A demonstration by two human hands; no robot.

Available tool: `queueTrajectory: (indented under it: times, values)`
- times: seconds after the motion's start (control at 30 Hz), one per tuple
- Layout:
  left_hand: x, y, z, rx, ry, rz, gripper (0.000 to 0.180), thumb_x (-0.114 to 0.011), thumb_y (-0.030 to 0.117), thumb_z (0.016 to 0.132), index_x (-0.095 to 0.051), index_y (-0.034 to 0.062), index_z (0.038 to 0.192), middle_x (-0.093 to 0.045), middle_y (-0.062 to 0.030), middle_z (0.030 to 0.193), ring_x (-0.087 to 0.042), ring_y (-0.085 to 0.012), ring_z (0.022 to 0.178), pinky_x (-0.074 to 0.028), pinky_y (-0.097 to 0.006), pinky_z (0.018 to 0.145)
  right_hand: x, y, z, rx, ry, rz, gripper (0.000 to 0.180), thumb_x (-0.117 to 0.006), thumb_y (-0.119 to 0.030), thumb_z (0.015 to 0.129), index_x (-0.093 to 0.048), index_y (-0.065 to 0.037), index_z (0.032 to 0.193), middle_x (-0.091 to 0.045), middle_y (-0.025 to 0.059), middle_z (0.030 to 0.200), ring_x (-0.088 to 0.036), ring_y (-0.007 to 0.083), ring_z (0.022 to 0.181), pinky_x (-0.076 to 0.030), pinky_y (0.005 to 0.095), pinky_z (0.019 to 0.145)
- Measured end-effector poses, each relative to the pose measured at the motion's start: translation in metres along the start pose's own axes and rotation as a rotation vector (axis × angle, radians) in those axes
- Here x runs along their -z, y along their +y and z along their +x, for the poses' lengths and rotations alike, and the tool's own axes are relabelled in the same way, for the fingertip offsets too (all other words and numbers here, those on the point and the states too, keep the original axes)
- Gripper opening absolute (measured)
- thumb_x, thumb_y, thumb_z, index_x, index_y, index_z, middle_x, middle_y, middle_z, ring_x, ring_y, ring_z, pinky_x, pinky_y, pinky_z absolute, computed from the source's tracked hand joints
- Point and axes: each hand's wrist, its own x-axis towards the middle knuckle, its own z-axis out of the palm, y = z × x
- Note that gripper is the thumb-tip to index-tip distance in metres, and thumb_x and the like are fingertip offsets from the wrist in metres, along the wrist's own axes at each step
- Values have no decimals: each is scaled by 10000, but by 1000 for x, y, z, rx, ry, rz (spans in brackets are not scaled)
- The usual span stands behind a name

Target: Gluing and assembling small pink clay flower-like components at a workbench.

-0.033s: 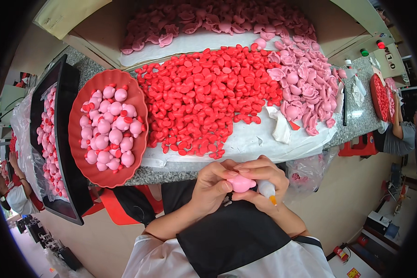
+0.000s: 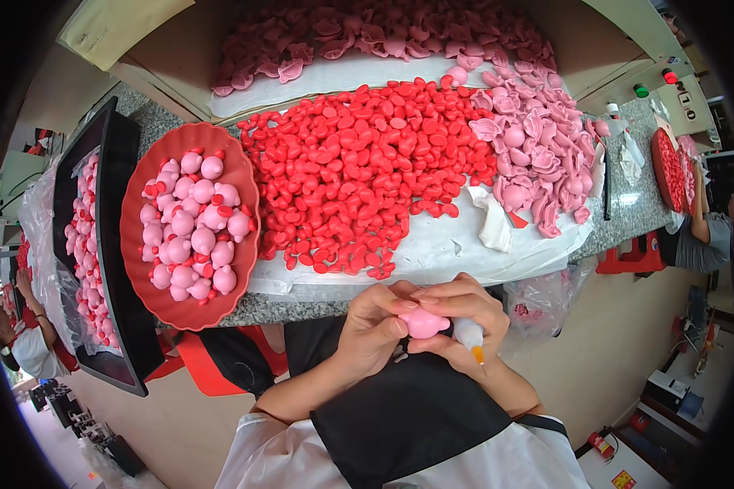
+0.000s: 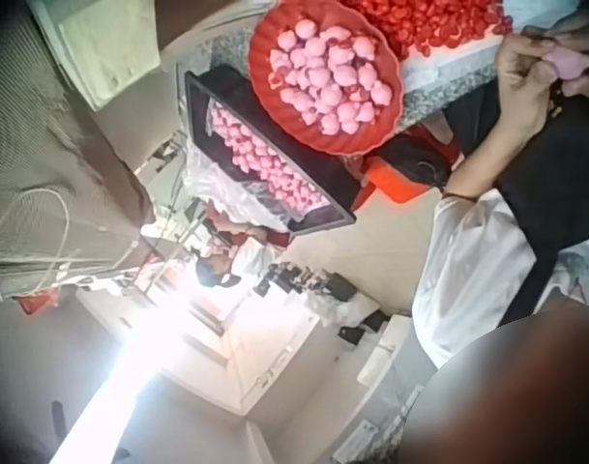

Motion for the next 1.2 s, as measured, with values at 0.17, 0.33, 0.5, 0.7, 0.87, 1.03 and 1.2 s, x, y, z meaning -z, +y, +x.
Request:
queueTrajectory:
  times: [0.17,0.33,0.5,0.7,0.87,1.03,1.2]
  values:
    - [-4,-6,4,8,27,19,141,-576,149,752,-494,95,853,-467,-71,987,-471,-167,914,-392,-291,792,6,-1,4,-2,15,-12,416,-763,-225,484,-588,-36,810,-601,97,791,-580,195,696,-345,252,545]
    - [-9,-8,4,-10,50,-11,127,-562,129,761,-507,74,862,-463,-86,980,-463,-179,917,-368,-308,810,10,-3,7,46,8,-16,370,-732,-198,544,-587,-34,843,-601,86,833,-584,178,713,-371,232,529]
    - [-18,-1,0,-130,97,82,142,-581,84,741,-514,45,861,-467,-92,967,-465,-178,897,-367,-289,793,2,-4,6,-78,-19,153,365,-729,-148,546,-571,-18,847,-591,115,842,-569,200,767,-422,267,627]
    - [-18,35,-8,-442,87,1031,208,-653,58,644,-555,13,822,-522,-80,799,-497,-175,741,-357,-332,770,-47,11,-18,-296,158,882,360,-710,-135,593,-512,-12,867,-539,163,907,-524,210,848,-431,308,730]
    - [-12,58,-17,-631,38,1381,223,-669,59,611,-558,16,800,-536,-71,720,-502,-175,673,-345,-368,792,-78,11,-28,-371,234,1096,356,-695,-223,638,-502,-35,870,-509,151,933,-499,205,885,-432,314,736]
    - [-4,66,-16,-580,85,1247,222,-665,56,614,-553,9,800,-529,-78,727,-498,-178,682,-341,-364,795,-82,-3,-9,-384,194,893,388,-694,-217,633,-497,-36,914,-503,152,955,-494,210,901,-410,311,780]
    - [-8,68,-6,-579,44,1286,232,-637,80,667,-526,1,855,-527,-79,779,-500,-171,734,-344,-328,800,-78,-3,-3,-448,247,1095,369,-678,-122,619,-502,-15,925,-491,171,999,-492,229,927,-409,322,787]
